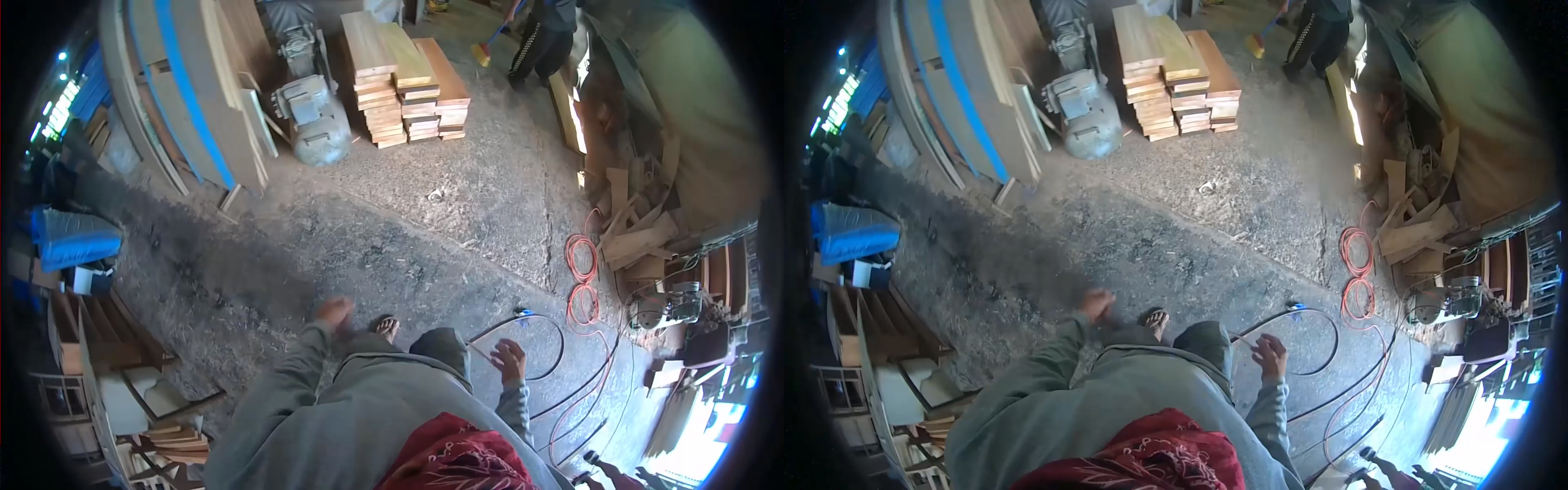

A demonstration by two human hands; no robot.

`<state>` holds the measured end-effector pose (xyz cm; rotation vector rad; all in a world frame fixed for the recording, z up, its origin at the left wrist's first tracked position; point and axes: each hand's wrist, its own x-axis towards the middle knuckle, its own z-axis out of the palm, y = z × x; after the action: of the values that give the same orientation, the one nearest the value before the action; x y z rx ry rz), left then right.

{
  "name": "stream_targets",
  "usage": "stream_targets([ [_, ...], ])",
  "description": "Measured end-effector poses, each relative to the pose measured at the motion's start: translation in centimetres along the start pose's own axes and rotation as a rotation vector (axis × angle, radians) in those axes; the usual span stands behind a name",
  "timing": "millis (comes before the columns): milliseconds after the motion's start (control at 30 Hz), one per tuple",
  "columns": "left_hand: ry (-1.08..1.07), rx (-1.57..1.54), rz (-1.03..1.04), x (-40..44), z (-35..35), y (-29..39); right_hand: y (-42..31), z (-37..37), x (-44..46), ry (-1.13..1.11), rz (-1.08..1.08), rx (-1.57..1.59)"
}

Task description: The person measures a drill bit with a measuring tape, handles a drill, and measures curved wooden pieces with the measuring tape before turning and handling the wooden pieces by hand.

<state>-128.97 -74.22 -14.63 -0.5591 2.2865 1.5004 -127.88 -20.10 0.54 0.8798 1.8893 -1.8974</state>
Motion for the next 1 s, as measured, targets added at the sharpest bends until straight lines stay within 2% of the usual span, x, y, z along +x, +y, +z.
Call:
stream_targets([
  [33,-0.036,-0.270,-0.064,2.6,-0.6,7.0,-2.0,-0.7,0.6,0.034,-0.017,0.003],
  [67,0.032,-0.427,-0.059,2.8,-1.3,18.1,-4.1,-1.2,1.7,0.052,-0.042,0.003],
  [167,-0.120,-0.395,0.351,8.5,-2.2,35.9,-10.5,-1.9,5.8,0.063,-0.118,0.006],
  [267,-0.229,-0.386,0.744,13.3,-2.2,49.2,-21.8,-1.3,12.9,-0.023,-0.292,-0.045],
  [400,-0.344,-0.384,1.316,17.0,-1.9,64.4,-44.6,2.1,17.8,-0.342,-0.624,-0.061],
  [433,-0.297,-0.596,1.397,17.1,-0.3,67.9,-50.0,2.4,19.0,-0.502,-0.798,-0.081],
  [500,-0.351,-0.539,1.575,17.6,-0.6,73.8,-59.9,3.9,20.6,-0.881,-1.058,-0.063],
  [567,-0.446,-0.424,1.598,19.0,-1.8,79.1,-69.6,8.1,22.4,-1.308,-1.262,0.030],
  [633,-0.444,-0.603,1.553,21.6,-0.7,83.9,-75.8,10.5,23.8,-1.529,-1.357,0.083],
  [767,-0.403,-0.613,1.646,32.4,-0.5,90.0,-83.1,15.0,32.5,-1.573,-1.405,0.152],
  [833,-0.409,-0.624,1.680,39.1,-0.7,91.9,-85.8,17.0,37.8,-1.524,-1.413,0.155],
  [900,-0.423,-0.642,1.742,46.6,-1.1,94.4,-88.9,18.6,42.4,-1.459,-1.362,0.098],
  [967,-0.406,-0.638,1.686,51.6,-1.4,97.2,-92.9,20.8,46.6,-1.415,-1.291,0.095],
  [1000,-0.381,-0.595,1.728,54.5,-1.7,99.6,-95.7,21.4,48.7,-1.466,-1.326,0.053],
])
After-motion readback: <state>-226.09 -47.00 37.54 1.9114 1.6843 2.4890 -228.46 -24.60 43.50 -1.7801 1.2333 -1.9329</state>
